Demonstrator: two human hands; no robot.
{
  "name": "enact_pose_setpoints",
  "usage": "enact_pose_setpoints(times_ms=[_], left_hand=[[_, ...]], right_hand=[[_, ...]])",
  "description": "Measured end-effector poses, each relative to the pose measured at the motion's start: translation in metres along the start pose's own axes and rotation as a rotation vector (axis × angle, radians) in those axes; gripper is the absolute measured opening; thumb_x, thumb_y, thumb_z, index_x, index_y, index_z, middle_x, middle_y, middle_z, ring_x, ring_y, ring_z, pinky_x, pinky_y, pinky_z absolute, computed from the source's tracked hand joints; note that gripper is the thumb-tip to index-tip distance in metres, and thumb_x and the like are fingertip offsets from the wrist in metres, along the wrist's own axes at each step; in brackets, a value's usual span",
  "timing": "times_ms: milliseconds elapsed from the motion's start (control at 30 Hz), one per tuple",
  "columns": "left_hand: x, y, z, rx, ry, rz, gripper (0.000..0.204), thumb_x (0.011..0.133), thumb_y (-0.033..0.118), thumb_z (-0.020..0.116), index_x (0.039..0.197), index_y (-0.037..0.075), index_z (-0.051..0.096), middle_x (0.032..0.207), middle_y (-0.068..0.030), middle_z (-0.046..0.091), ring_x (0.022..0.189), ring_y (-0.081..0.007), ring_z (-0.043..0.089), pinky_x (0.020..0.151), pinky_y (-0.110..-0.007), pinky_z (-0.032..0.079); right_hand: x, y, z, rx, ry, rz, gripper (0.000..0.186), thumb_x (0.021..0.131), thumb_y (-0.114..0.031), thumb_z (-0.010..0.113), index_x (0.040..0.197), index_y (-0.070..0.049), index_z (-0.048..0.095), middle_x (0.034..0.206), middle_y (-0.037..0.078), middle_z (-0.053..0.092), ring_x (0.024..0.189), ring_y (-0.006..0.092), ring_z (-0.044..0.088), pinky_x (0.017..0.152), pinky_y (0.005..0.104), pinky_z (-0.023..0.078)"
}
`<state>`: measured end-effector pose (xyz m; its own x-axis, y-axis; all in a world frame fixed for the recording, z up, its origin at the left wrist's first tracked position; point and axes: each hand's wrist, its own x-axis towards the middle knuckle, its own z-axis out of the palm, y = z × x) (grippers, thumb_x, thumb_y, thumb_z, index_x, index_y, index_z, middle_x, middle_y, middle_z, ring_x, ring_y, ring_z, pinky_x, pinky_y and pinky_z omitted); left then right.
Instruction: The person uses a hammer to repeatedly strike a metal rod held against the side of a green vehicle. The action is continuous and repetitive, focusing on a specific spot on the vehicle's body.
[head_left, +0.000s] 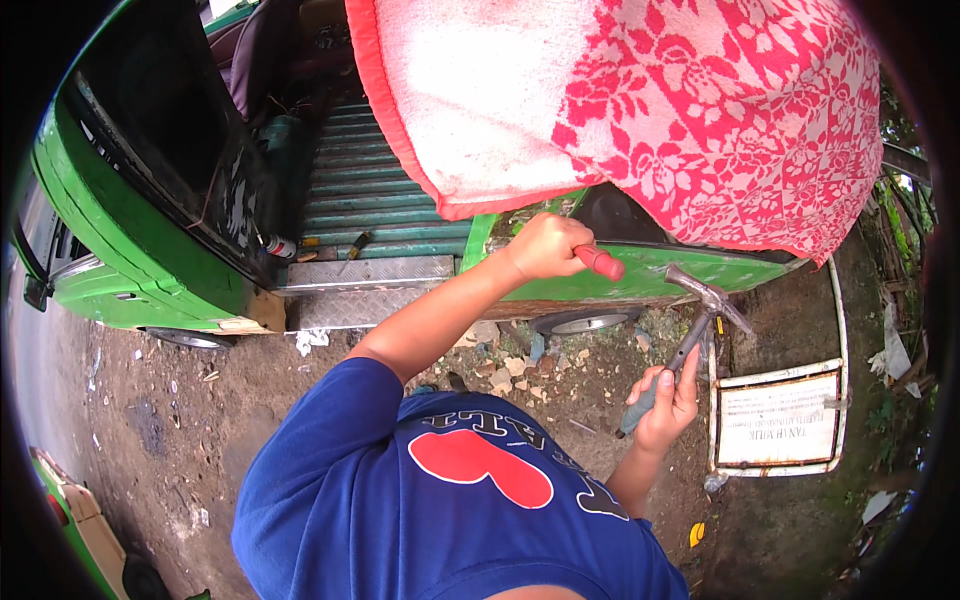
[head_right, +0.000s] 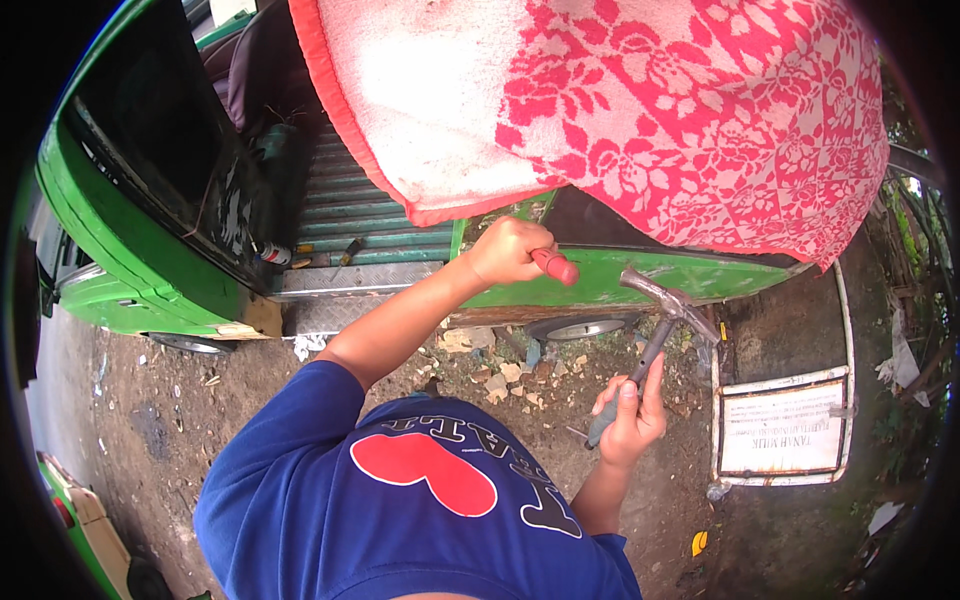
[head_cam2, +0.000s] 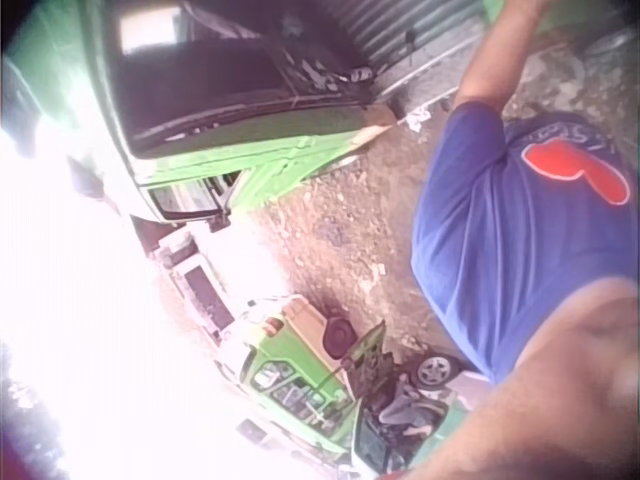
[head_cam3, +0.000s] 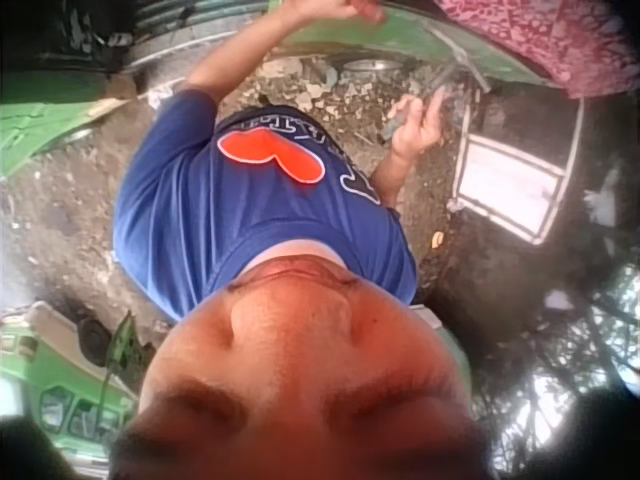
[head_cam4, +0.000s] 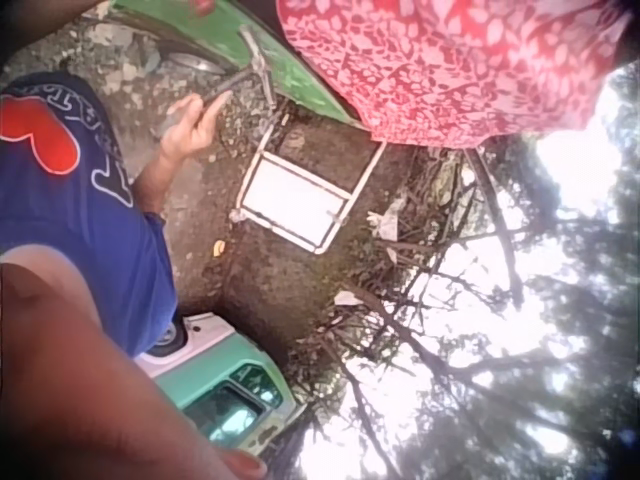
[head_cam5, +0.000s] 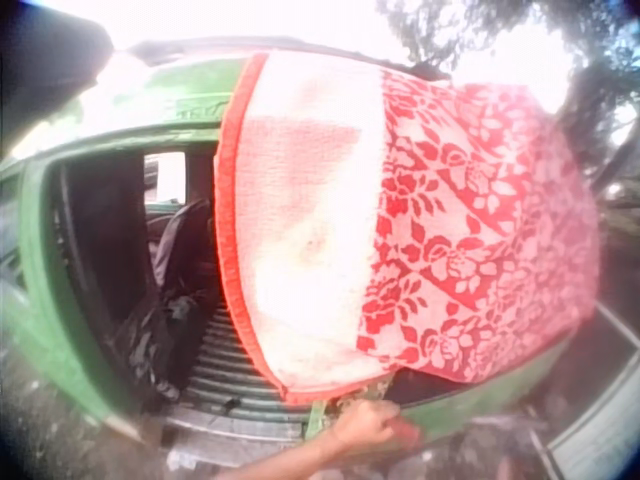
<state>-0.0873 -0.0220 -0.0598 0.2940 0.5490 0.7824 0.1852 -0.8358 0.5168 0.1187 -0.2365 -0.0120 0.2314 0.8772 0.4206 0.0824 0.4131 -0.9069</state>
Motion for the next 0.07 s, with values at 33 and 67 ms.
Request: enact_pose_setpoints(times_ms=[33, 67], left_hand=[[0.0021, -0.0013, -0.0017, 0.014, -0.017, -0.014, 0.016, 0.071, 0.019, 0.069, 0.067, 0.005, 0.061, 0.066, -0.0109, 0.061, 0.062, -0.0323, 0.062, 0.057, -0.040, 0.049], [0.0051, -0.0011, -0.0032, 0.025, -0.036, -0.027, 0.015, 0.071, 0.017, 0.069, 0.069, 0.004, 0.061, 0.066, -0.0114, 0.062, 0.063, -0.0320, 0.062, 0.059, -0.039, 0.050]], right_hand=[[0.0003, -0.0001, 0.0012, -0.005, -0.004, 0.005, 0.053, 0.098, -0.008, 0.052, 0.148, -0.004, 0.034, 0.077, 0.008, 0.054, 0.065, 0.0126, 0.051, 0.050, 0.0264, 0.049], [0.0009, 0.0000, 0.0011, -0.006, -0.005, 0.004, 0.053, 0.098, -0.008, 0.052, 0.148, -0.004, 0.034, 0.077, 0.008, 0.054, 0.065, 0.0126, 0.051, 0.050, 0.0264, 0.049]])
